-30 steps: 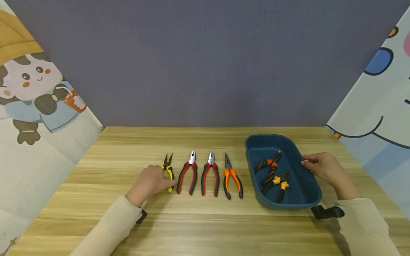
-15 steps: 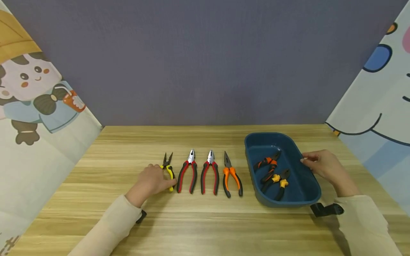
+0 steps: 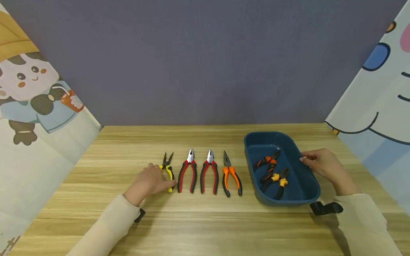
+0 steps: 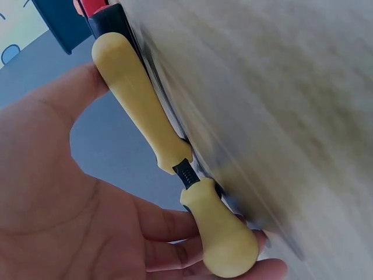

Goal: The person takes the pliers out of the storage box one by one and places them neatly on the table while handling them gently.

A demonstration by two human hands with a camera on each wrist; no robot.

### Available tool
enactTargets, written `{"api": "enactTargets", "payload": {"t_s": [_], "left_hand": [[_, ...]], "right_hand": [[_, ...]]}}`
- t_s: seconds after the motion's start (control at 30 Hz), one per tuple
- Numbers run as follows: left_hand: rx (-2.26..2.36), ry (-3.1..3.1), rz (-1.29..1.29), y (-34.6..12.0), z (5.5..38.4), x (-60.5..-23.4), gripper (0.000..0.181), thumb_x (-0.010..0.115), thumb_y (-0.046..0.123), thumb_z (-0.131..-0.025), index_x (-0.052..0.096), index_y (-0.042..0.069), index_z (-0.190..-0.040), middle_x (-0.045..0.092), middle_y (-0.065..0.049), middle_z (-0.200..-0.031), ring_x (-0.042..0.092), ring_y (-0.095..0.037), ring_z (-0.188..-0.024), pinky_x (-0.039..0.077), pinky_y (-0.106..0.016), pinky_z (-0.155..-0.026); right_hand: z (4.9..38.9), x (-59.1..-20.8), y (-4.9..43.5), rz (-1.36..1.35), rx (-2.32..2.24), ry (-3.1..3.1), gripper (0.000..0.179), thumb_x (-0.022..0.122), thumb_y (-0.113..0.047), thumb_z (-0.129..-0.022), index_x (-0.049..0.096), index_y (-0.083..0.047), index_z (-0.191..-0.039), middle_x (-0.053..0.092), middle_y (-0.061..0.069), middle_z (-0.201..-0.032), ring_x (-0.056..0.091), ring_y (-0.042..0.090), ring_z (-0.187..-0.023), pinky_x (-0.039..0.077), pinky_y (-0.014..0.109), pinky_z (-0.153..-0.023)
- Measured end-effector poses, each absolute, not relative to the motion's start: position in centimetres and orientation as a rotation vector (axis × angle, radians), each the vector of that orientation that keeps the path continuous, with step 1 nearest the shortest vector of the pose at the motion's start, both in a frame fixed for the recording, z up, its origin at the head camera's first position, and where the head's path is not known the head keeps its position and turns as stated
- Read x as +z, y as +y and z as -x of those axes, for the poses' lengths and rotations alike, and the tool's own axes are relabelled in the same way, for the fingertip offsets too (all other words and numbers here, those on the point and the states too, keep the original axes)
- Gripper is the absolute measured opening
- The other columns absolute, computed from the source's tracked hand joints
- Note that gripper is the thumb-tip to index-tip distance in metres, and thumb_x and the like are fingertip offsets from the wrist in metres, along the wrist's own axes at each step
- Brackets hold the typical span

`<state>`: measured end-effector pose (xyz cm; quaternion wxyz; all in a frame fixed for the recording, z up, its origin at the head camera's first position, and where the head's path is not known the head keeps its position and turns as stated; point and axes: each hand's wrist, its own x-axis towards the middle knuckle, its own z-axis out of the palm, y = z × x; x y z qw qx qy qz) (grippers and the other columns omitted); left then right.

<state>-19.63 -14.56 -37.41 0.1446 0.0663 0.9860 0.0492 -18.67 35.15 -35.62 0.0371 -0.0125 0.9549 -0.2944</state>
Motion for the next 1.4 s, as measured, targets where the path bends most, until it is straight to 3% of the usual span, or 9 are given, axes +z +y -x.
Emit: {"api": "enactTargets", "payload": {"t_s": [0.3,0.6,0.9,1.4], "left_hand": [[0.141,2.847,-0.199,-14.66,19.47,-37.34,0.09,0.054,0.068,-0.079,0.059,-0.016,-0.112,0.051,-0.03,-0.109,0.057,-0.037,-0.086,0.05,-0.047,-0.069],[0.12,2.85,-0.183,-14.74,19.32,-37.49,0.1,0.05,0.072,-0.079,0.051,-0.019,-0.12,0.05,-0.031,-0.11,0.056,-0.042,-0.092,0.05,-0.051,-0.073],[0.154,2.847,-0.175,-14.82,19.18,-37.34,0.1,0.052,0.072,-0.078,0.053,-0.02,-0.117,0.048,-0.033,-0.112,0.057,-0.042,-0.087,0.051,-0.047,-0.067],[0.162,2.841,-0.182,-14.93,19.06,-36.96,0.096,0.051,0.069,-0.082,0.053,-0.02,-0.117,0.049,-0.036,-0.114,0.05,-0.05,-0.104,0.045,-0.057,-0.083]], "right_hand": [[18.68,-35.51,35.07,0.041,-0.895,2.951,0.043,0.053,-0.016,-0.096,0.05,0.017,-0.123,0.053,0.039,-0.114,0.066,0.034,-0.081,0.055,0.037,-0.063],[18.69,-35.41,34.97,0.041,-0.895,2.95,0.042,0.054,-0.015,-0.095,0.051,0.016,-0.123,0.054,0.039,-0.114,0.066,0.032,-0.079,0.055,0.037,-0.063],[18.59,-35.44,34.86,0.049,-0.893,2.956,0.04,0.054,-0.014,-0.095,0.053,0.016,-0.122,0.056,0.037,-0.112,0.066,0.03,-0.078,0.055,0.037,-0.062],[18.61,-35.54,34.91,0.042,-0.87,2.966,0.038,0.055,-0.013,-0.095,0.053,0.016,-0.121,0.057,0.037,-0.11,0.067,0.029,-0.075,0.055,0.037,-0.061]]}}
